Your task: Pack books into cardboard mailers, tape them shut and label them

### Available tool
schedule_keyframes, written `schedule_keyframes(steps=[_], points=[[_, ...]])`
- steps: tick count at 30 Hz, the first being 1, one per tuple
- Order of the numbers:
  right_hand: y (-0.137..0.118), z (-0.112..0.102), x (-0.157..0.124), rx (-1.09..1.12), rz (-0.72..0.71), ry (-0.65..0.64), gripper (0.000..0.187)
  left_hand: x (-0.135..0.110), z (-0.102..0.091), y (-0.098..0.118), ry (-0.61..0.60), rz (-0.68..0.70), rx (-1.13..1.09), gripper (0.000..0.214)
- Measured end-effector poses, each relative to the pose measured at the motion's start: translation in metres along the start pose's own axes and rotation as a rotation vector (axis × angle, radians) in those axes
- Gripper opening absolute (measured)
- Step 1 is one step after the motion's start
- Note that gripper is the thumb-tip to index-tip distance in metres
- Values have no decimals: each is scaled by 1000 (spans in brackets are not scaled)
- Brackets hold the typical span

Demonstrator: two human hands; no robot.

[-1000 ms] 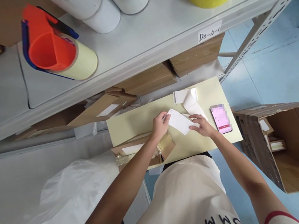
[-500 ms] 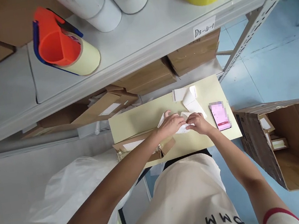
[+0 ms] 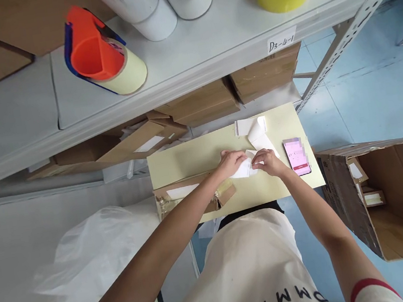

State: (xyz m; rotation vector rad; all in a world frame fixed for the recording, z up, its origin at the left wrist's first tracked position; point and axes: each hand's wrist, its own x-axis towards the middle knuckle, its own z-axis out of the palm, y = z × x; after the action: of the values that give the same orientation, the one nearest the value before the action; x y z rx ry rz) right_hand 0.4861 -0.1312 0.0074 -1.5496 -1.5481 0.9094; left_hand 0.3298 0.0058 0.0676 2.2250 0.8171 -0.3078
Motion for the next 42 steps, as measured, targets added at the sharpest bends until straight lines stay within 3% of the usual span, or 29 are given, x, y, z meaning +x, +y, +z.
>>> schedule_keyframes(steps=[5,8,11,15,19,23,25,28,31,34,38,42], points=[[12,-1,-15,-34,83,12,32,9,-18,-16,103,-21,24,25],[13,-5,-27,-146,162,50,28,12,-27,-15,245,-37,-17,23],[-3,-8,-30,-150,222,161,43,7,-27,-8,326,-29,-170,20],[-45,1,-13,169,224,285,71,-12,-23,7,375,-15,-534,24],[-82,14,2,442,310,448,62,-53,-32,14,311,-50,-870,33],[-104,23,-1,454,276,576,52,-115,-36,-1,296,-76,-1010,51],[-119,32,-5,290,221,625,53,-142,-29,-10,338,-89,-1043,46],[-157,54,-14,-141,107,704,60,-173,-17,-17,455,-83,-1096,41],[-204,84,-24,-416,-84,556,41,-198,-13,-17,536,-12,-1175,38],[-241,113,-32,-477,-235,416,20,-225,-13,-18,503,66,-1279,38],[-267,140,-42,-503,-258,495,17,-260,-8,-26,441,133,-1396,39],[-281,164,-48,-616,-299,577,17,-286,-1,-37,489,179,-1420,37]])
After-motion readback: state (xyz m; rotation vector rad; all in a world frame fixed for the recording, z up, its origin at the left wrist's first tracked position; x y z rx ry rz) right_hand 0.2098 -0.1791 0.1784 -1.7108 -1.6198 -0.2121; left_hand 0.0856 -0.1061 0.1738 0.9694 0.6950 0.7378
